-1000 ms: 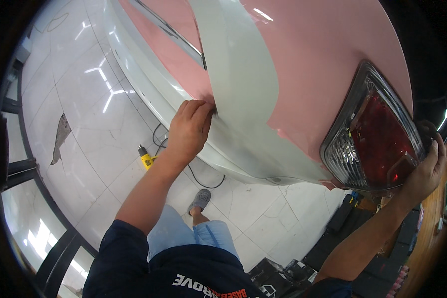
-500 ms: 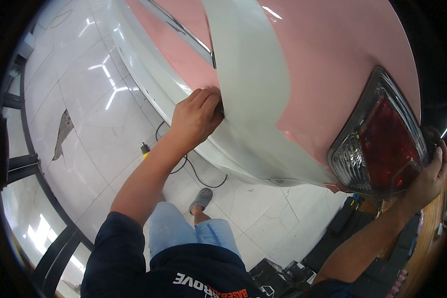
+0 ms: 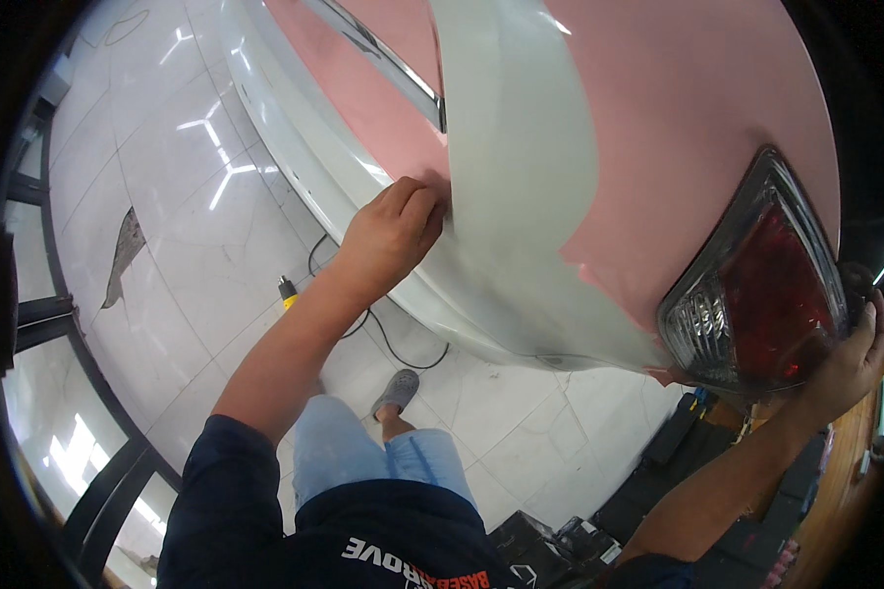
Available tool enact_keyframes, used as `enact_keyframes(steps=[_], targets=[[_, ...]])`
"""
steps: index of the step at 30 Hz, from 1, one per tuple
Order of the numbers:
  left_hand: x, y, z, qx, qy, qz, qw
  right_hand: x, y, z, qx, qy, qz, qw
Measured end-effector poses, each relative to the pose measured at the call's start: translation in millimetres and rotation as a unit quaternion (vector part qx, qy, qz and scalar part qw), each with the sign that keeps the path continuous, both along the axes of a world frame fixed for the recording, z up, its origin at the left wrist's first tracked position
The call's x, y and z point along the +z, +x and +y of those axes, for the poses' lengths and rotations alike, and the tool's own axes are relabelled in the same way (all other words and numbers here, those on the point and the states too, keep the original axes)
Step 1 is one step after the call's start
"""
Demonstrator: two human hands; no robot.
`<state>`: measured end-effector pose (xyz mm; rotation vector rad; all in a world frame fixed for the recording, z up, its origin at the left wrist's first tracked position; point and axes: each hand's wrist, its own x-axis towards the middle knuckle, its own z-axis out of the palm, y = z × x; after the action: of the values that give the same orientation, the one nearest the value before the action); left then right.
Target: The person uses a yellow heat gun to warm a pink vinyl wrap on the rear bumper of a white car. They then peel the softened wrap off the surface by hand, removing it in strips and placing the debris into a nearby trash bin.
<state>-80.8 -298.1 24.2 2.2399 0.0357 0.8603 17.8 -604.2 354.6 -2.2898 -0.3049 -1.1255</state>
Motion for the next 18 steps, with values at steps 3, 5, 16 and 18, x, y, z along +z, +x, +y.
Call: enact_keyframes(steps=[3, 5, 16, 18], targets=[[-2, 0, -2, 0.012, 0.001, 0.000, 1.000, 5, 0, 0, -0.024, -0.026, 0.000, 0.999], [0, 1, -6, 0.031, -0.025, -0.001, 0.999, 4, 1, 0, -0.014, 0.000, 0.008, 1.000], [-4, -12, -23, 0.064, -0.072, -0.024, 0.995, -3, -6, 14, -0.034, 0.000, 0.001, 0.999], [-1, -11, -18, 0.052, -0.072, -0.012, 0.996, -3, -8, 16, -0.015, 0.014, 0.003, 1.000]])
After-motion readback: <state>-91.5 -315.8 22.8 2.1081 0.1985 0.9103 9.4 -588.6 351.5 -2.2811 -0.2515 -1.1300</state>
